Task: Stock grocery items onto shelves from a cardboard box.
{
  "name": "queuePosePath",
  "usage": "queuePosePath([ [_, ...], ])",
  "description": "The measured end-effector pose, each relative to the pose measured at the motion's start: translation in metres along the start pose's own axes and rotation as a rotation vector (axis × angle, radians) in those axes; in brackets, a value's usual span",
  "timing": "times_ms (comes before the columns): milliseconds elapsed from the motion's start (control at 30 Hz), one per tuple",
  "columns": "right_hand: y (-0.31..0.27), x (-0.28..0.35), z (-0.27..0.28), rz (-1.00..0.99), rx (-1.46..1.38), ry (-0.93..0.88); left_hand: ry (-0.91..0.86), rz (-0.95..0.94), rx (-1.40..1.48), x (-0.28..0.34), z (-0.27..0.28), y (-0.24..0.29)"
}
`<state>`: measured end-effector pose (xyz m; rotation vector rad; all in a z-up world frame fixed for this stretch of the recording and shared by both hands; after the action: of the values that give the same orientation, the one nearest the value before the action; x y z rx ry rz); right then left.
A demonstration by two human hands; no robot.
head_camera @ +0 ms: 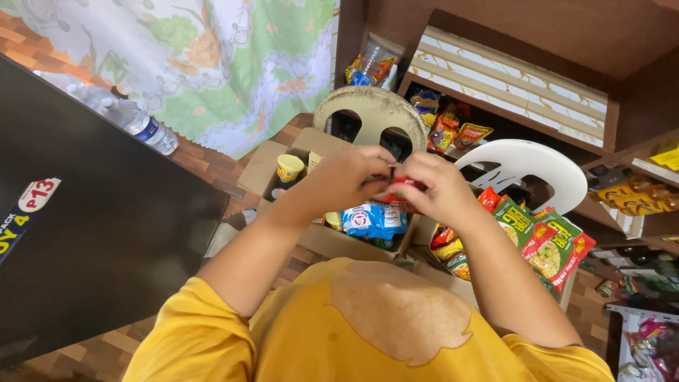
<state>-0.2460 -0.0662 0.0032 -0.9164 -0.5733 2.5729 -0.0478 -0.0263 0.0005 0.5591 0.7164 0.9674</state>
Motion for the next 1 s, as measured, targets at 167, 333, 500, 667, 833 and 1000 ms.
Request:
queuePosePath([
  [167, 0.050, 0.028, -0.002, -0.147, -0.469, 0.299, 0.244, 0.025, 0.107, 0.002, 0.003, -0.018],
  [333, 0.101, 0.075, -0.016, -0.414, -0.653, 0.352, 0.377, 0.152, 0.268, 0.013, 0.009, -0.044],
  [500, 0.099, 0.081, -0.022, -0.546, -0.554, 0.384, 0.399, 0.222, 0.496, 0.022, -0.002, -0.052],
  [667, 0.085, 0.071, -0.011, -0.563, -0.596, 0.449, 0.442, 0.394, 0.856, 0.030, -0.022, -0.074],
  [833, 0.065, 0.044, 0.017, -0.487, -0.476, 0.396, 0.396, 0.576, 0.927, 0.036, -0.032, -0.091],
  [1000, 0.016, 0.002, 0.037, -0.240, -0.105, -0.040, 0.473, -0.005, -0.168, 0.025, 0.014, 0.005],
])
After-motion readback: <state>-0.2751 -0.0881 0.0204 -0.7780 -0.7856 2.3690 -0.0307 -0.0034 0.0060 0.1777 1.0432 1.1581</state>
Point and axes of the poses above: each hand's wrist, its own x-axis away from the middle knuckle, its own z-axis out of the back of the hand, y = z × x, the point moved 3 cm from there along -x, towards the middle knuckle, and after that the axes turned 10 degrees about z, right-handed, at the moved point
